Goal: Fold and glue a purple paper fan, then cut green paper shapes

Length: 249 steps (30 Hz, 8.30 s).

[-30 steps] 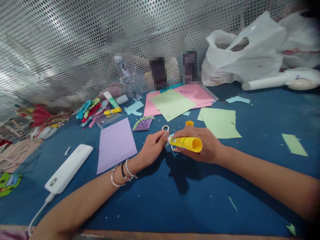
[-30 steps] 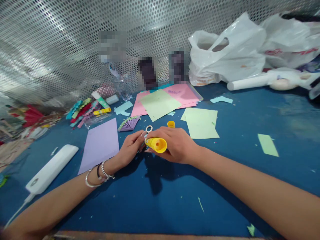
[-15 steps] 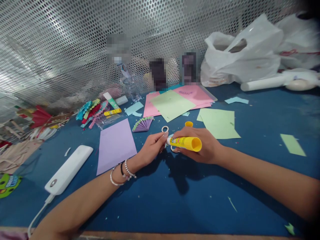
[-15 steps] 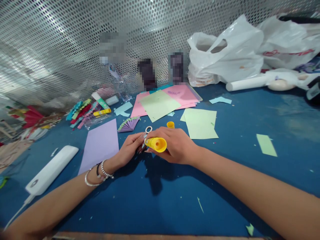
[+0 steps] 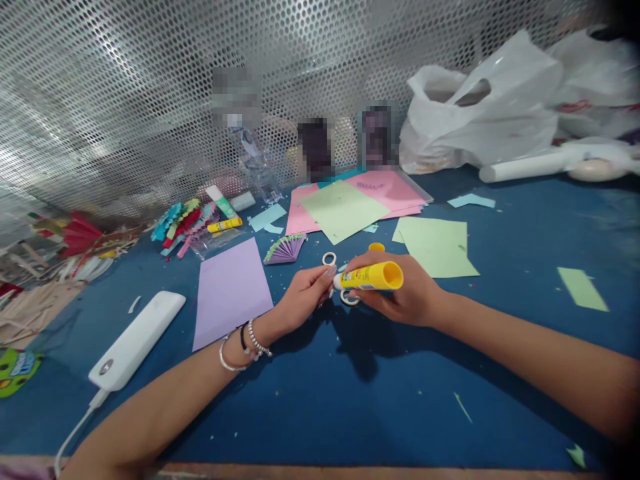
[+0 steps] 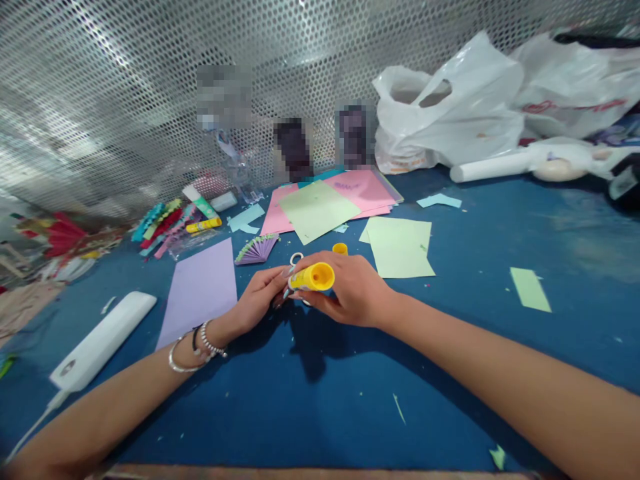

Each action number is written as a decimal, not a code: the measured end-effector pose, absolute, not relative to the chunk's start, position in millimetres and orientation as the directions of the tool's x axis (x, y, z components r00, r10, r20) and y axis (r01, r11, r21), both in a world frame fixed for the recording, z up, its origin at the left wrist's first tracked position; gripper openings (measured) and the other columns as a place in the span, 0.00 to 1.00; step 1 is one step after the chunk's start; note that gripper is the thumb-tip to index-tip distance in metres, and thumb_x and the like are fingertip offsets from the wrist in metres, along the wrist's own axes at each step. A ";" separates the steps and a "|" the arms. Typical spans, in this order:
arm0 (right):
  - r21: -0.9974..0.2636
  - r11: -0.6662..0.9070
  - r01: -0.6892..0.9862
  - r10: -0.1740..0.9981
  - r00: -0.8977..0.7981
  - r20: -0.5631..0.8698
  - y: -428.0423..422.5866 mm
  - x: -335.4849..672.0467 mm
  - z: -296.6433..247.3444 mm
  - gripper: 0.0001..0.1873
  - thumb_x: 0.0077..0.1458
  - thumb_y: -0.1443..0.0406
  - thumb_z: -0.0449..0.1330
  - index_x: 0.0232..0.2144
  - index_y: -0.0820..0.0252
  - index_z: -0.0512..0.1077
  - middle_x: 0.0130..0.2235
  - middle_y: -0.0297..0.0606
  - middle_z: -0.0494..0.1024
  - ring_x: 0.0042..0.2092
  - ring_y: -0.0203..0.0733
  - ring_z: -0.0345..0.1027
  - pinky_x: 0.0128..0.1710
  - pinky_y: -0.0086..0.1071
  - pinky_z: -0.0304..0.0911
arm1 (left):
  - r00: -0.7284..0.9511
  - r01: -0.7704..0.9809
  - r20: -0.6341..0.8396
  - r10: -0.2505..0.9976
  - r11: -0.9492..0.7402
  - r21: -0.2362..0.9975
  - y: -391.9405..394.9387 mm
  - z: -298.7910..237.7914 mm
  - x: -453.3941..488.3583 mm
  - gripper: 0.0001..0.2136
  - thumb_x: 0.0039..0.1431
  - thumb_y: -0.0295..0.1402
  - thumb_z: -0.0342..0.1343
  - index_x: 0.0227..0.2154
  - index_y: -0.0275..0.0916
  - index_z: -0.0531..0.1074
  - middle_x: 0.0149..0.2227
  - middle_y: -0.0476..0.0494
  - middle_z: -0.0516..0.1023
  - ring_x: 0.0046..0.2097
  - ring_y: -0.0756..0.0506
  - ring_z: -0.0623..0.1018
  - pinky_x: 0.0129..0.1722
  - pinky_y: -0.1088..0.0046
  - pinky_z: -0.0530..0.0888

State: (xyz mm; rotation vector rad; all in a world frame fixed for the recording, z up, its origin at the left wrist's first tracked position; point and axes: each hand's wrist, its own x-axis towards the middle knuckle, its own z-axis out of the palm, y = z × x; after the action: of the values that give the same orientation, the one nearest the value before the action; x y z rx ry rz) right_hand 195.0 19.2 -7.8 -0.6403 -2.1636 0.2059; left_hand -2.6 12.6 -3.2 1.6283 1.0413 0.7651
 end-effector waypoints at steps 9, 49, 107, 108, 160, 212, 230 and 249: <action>-0.356 0.859 0.368 0.505 -0.498 0.705 20.3 195.3 -8.5 0.12 0.53 0.62 0.56 0.41 0.59 0.64 0.38 0.38 0.76 0.37 0.37 0.71 0.33 0.29 0.66 | 0.421 0.267 -0.009 0.907 -0.115 0.957 12.4 -1.7 -2.2 0.18 0.61 0.44 0.43 0.22 0.36 0.60 0.17 0.55 0.56 0.20 0.55 0.57 0.21 0.78 0.56; -0.362 0.868 0.340 0.496 -0.563 0.661 18.7 195.1 -7.9 0.14 0.53 0.61 0.56 0.42 0.58 0.62 0.35 0.36 0.75 0.36 0.37 0.68 0.30 0.29 0.63 | 0.435 0.214 -0.027 0.900 -0.074 0.974 14.8 -4.0 -3.1 0.17 0.61 0.43 0.44 0.22 0.36 0.58 0.16 0.56 0.55 0.20 0.55 0.56 0.21 0.78 0.54; -0.928 0.261 0.266 0.942 0.138 0.304 54.7 202.8 -19.2 0.18 0.51 0.52 0.54 0.35 0.60 0.66 0.35 0.41 0.74 0.35 0.42 0.68 0.34 0.37 0.63 | 0.344 0.172 0.067 0.937 -0.133 0.976 13.9 -2.0 -1.1 0.18 0.62 0.42 0.43 0.19 0.38 0.56 0.15 0.56 0.55 0.19 0.55 0.58 0.21 0.77 0.57; -0.927 0.262 0.268 0.942 0.137 0.305 54.6 202.9 -19.3 0.17 0.51 0.52 0.54 0.35 0.60 0.66 0.35 0.41 0.74 0.35 0.42 0.68 0.34 0.37 0.63 | 0.345 0.173 0.066 0.936 -0.133 0.976 13.9 -2.1 -1.2 0.18 0.62 0.42 0.43 0.19 0.38 0.56 0.15 0.56 0.55 0.19 0.55 0.58 0.21 0.77 0.58; -0.534 0.571 0.623 0.561 0.178 0.808 33.1 199.6 -7.0 0.18 0.51 0.65 0.55 0.44 0.54 0.55 0.45 0.45 0.61 0.46 0.49 0.57 0.43 0.43 0.57 | 0.845 0.261 0.399 0.355 -0.927 0.270 -6.7 0.5 -6.9 0.07 0.56 0.28 0.43 0.25 0.40 0.63 0.25 0.45 0.73 0.29 0.49 0.72 0.29 0.73 0.66; -0.142 0.979 0.148 0.205 -0.668 0.715 25.2 192.0 -6.1 0.07 0.52 0.72 0.56 0.36 0.61 0.65 0.36 0.38 0.73 0.38 0.37 0.61 0.38 0.32 0.61 | 0.797 0.200 0.499 0.340 -0.929 0.313 -2.9 -3.3 -6.8 0.08 0.58 0.28 0.45 0.23 0.38 0.61 0.21 0.48 0.67 0.25 0.51 0.67 0.26 0.76 0.64; -0.147 0.986 0.080 0.162 -0.685 0.710 24.1 191.8 -7.7 0.06 0.54 0.70 0.56 0.37 0.61 0.67 0.36 0.36 0.74 0.38 0.34 0.62 0.39 0.30 0.62 | 0.860 0.178 0.414 0.297 -0.937 0.302 -1.8 0.3 -4.6 0.11 0.59 0.28 0.43 0.22 0.38 0.60 0.19 0.49 0.68 0.22 0.52 0.67 0.24 0.76 0.64; -0.235 0.970 0.068 0.207 -0.743 0.637 22.5 188.0 -11.0 0.11 0.56 0.72 0.53 0.42 0.62 0.65 0.37 0.40 0.73 0.38 0.36 0.61 0.39 0.31 0.62 | 0.872 0.204 0.371 0.319 -0.926 0.316 -2.4 -0.4 -3.8 0.12 0.59 0.30 0.44 0.19 0.39 0.58 0.17 0.51 0.65 0.21 0.51 0.64 0.22 0.74 0.62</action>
State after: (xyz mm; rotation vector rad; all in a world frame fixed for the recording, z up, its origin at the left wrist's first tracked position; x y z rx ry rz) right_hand 188.0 22.5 -11.0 -0.1916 -2.4031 0.2557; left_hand -3.8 -2.4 -0.4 2.7764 0.3957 0.6173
